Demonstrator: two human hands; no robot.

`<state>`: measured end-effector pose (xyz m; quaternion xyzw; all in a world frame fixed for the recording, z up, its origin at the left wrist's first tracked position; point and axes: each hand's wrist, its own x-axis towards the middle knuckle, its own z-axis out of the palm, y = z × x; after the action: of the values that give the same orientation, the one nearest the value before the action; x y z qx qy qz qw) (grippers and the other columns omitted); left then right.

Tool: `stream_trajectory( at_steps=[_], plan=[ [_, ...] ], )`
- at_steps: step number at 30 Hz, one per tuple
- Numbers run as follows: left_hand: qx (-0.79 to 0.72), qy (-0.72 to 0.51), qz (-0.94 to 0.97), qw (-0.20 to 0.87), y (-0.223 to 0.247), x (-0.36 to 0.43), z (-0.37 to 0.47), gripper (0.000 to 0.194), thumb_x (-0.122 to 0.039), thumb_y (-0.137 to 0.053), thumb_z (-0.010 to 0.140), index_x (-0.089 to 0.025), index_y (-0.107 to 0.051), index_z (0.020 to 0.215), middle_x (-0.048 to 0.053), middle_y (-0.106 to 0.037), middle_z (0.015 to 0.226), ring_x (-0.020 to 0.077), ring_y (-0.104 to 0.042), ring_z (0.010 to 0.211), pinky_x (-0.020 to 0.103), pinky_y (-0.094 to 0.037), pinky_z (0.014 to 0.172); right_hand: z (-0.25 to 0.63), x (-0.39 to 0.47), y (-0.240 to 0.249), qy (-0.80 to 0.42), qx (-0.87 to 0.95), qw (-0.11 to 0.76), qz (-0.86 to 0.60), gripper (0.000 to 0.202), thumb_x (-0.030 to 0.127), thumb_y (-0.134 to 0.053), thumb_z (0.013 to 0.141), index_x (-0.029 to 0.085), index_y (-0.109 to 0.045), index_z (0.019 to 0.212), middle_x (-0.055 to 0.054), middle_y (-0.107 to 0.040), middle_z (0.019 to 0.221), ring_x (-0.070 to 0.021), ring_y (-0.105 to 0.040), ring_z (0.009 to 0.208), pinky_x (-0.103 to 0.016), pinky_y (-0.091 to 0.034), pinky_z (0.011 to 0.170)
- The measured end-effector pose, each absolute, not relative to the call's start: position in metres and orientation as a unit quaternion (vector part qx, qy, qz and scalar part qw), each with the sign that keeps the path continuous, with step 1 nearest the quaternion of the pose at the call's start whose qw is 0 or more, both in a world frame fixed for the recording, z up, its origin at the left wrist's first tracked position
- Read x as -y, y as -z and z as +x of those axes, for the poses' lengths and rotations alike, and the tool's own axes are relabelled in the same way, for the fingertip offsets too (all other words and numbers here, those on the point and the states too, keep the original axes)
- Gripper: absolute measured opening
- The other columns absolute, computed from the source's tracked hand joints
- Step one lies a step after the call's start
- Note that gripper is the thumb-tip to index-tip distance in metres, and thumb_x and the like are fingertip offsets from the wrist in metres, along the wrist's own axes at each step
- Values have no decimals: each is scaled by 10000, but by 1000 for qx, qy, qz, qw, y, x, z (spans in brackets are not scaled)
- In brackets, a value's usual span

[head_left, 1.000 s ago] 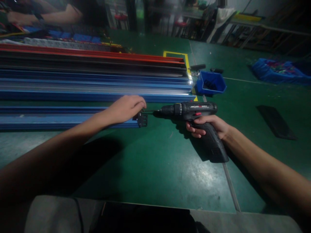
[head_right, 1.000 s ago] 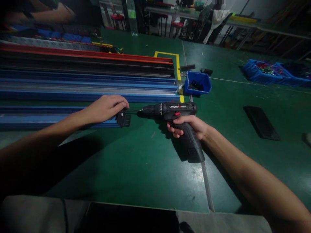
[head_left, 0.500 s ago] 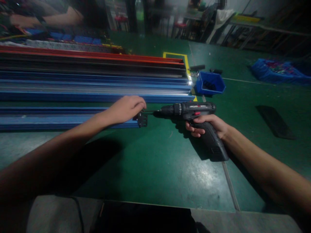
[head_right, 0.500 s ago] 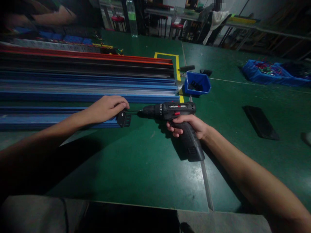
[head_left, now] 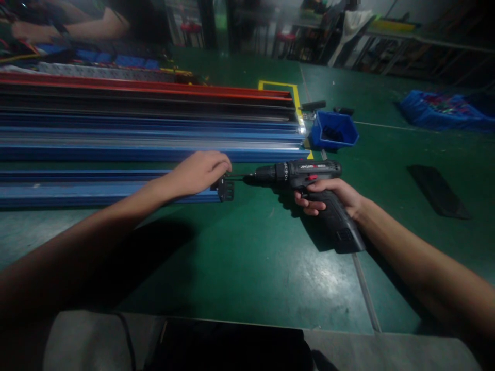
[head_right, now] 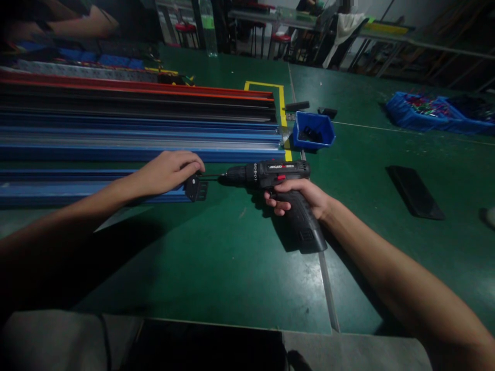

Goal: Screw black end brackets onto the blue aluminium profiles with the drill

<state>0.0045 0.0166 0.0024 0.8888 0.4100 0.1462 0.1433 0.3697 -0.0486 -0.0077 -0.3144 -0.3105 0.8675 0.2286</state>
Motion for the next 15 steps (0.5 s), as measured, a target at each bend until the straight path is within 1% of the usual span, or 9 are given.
stream_trajectory(
  at_steps=[8, 15],
  plan=[
    [-409, -148, 889, 142, -3, -17, 5, 439, -383, -378, 1006, -159, -756, 1009, 95, -778, 1035, 253, -704, 963, 368, -521, 900, 369, 49, 7, -866, 310, 225, -322, 154, 185, -638, 907, 80, -643, 1020, -78, -646, 844, -71, -438, 516, -246, -583, 602],
    [-407, -154, 889, 144, -1, -17, 4, 435, -385, -380, 1007, -165, -755, 1007, 93, -775, 1030, 254, -702, 958, 371, -516, 901, 369, 48, 6, -863, 309, 229, -327, 189, 188, -666, 882, 52, -669, 1014, -89, -650, 840, -73, -441, 513, -252, -578, 597]
  ],
)
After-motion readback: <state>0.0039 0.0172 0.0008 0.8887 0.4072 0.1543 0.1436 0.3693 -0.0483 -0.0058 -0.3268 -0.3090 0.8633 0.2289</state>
